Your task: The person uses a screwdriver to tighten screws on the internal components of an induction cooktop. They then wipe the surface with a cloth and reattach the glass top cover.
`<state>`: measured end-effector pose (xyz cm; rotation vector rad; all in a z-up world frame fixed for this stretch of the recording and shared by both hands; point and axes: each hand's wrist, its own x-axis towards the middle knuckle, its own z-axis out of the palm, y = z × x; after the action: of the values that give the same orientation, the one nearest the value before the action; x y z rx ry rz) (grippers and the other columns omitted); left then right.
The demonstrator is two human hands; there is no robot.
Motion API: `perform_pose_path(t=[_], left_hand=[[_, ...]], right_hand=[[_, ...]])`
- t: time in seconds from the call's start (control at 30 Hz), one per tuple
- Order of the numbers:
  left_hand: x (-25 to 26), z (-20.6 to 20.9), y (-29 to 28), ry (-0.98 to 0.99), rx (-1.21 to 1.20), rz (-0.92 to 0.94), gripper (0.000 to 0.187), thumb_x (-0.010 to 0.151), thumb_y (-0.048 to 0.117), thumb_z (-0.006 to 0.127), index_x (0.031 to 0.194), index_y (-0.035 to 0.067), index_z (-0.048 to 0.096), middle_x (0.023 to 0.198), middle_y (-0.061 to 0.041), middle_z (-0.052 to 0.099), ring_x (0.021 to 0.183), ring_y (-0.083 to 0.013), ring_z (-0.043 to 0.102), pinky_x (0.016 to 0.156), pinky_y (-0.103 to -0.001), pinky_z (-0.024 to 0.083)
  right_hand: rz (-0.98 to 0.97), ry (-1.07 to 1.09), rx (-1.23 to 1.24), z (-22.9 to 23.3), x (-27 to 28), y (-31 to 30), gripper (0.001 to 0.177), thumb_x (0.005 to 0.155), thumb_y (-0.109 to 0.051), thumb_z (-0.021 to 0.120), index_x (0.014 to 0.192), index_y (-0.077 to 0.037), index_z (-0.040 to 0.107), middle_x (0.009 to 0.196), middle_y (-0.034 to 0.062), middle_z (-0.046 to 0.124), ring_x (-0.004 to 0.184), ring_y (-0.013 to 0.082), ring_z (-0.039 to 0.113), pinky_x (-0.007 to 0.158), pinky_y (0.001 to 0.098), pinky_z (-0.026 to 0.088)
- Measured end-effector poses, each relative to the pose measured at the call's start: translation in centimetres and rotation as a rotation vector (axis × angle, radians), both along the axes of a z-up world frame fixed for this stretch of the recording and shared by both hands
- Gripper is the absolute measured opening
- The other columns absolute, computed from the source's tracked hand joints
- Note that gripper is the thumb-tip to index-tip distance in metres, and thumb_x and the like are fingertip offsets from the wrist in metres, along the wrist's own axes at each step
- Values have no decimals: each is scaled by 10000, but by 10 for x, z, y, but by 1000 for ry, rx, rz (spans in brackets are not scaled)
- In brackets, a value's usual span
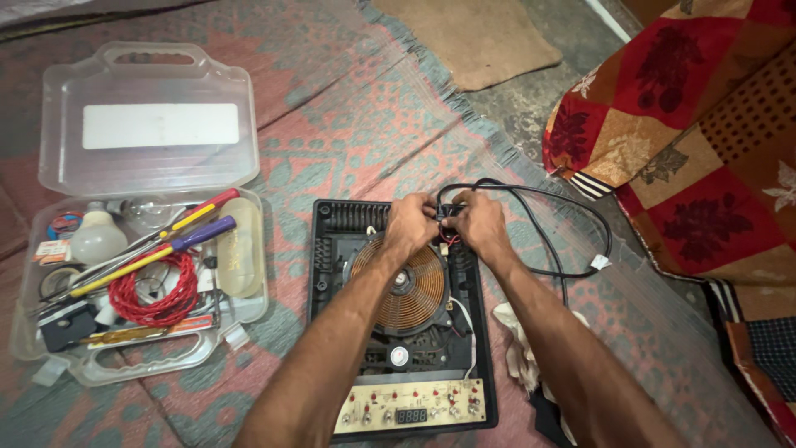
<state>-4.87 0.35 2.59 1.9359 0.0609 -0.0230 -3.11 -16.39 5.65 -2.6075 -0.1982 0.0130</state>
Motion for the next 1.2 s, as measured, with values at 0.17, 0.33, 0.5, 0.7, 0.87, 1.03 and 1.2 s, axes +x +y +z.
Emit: perform_pose_path(t=[0.17,0.33,0.5,0.7,0.87,1.03,1.2], left_hand=[[-10,-2,3,-115,-40,-37,434,707,136,821,1109,5,726,1010,-187,773,946,-279,761,874,-365,591],[-23,3,12,-83,-53,-22,412,718,111,769,1120,22,743,1037,-182,781,983,-277,768,916,-358,588],[-49,11,36,-114,4,-41,420,714,82,731,1131,35,749,1057,-199,767,992,-290,760,925,-360,583],[-89,21,55,-218,46,-74,336,754,81,705,1080,19,764,992,-184,779,918,-277,772,859,-359,604],[-117,23,68,-129,69,-166,297,766,103,752,1049,14,763,894,-141,782,802,-218,767,777,-327,600],[-144,22,74,-94,22,-151,252,799,75,713,1038,27,780,871,-105,792,772,-153,750,764,-290,603],[-164,10,81,45,-75,-161,261,811,54,714,1062,36,783,847,-90,790,758,-102,731,745,-259,597]], right_hand=[[38,-36,136,-12,-13,-4,580,737,-201,873,1251,-16,681,863,131,765,764,229,758,724,355,605],[22,12,226,-4,-27,-7,628,764,-169,836,1324,12,617,984,164,769,862,241,771,785,341,617],[104,-33,213,9,-64,-7,620,800,-202,825,1337,10,601,1083,168,755,894,257,766,819,357,602],[283,-167,169,37,-117,-8,380,822,-210,802,1153,-34,737,1092,171,746,936,290,751,823,381,597],[384,2,36,53,-162,-8,354,798,-260,817,1085,-59,765,983,150,761,864,296,751,766,382,587],[558,13,33,55,-197,-4,474,761,-358,842,1114,-54,756,1061,156,749,981,321,719,848,423,569],[718,66,28,55,-222,6,577,738,-436,848,1172,-75,730,1148,137,726,1099,330,670,963,446,518]])
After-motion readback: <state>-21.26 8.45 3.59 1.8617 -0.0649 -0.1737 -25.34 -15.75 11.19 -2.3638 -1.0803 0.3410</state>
